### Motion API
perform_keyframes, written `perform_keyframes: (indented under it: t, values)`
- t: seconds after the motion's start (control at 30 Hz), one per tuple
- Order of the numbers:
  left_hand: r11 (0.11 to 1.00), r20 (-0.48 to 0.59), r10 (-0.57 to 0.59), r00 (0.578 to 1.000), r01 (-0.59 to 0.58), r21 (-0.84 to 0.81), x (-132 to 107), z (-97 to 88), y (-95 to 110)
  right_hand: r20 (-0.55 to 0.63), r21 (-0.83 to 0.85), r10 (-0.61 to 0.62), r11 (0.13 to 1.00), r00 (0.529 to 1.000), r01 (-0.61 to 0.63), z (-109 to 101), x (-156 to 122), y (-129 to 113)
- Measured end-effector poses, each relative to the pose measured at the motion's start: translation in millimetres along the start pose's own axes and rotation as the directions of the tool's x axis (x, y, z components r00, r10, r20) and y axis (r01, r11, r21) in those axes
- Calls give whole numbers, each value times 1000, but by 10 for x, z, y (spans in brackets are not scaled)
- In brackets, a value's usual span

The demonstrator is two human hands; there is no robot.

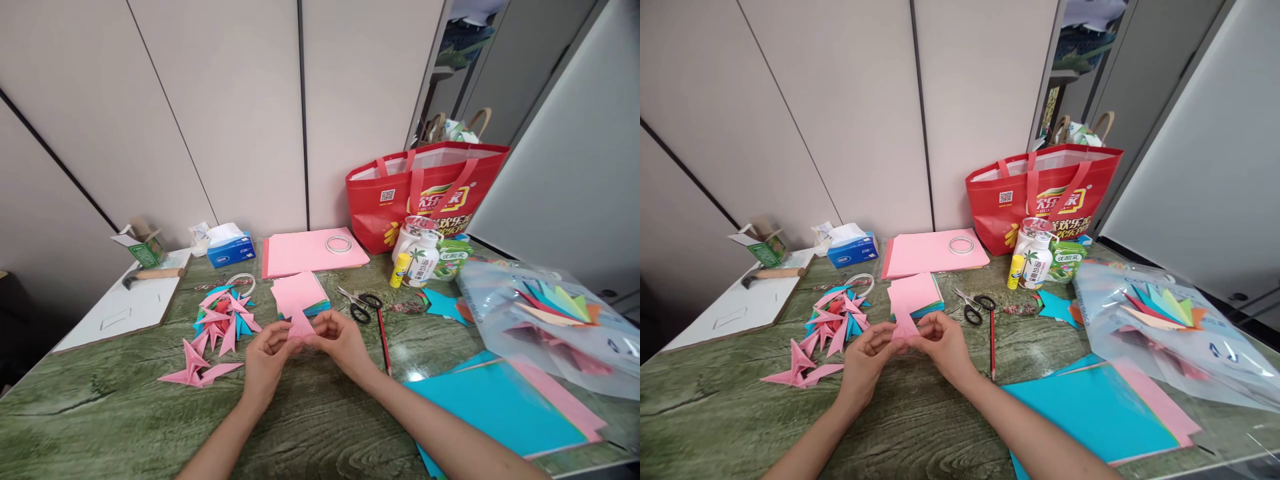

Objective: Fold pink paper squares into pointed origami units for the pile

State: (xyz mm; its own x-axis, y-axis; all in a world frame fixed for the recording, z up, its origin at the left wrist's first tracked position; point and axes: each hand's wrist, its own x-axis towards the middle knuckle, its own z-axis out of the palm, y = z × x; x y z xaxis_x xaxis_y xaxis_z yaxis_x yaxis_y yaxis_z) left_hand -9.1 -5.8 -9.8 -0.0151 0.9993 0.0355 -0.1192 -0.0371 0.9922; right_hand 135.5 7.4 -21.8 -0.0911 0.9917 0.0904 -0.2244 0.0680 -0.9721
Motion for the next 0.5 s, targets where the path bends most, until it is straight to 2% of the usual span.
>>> perform_keyframes:
  t: [0.27, 0.5]
  values:
    - [999, 1, 14, 1000, -14, 50, -4, 11, 0, 30, 24, 58, 998, 998, -58, 0, 20, 15]
    - [988, 61, -150, 987, 148, 33, 7, 11, 37, 58, -31, 20, 999, 998, -18, -5, 18, 11]
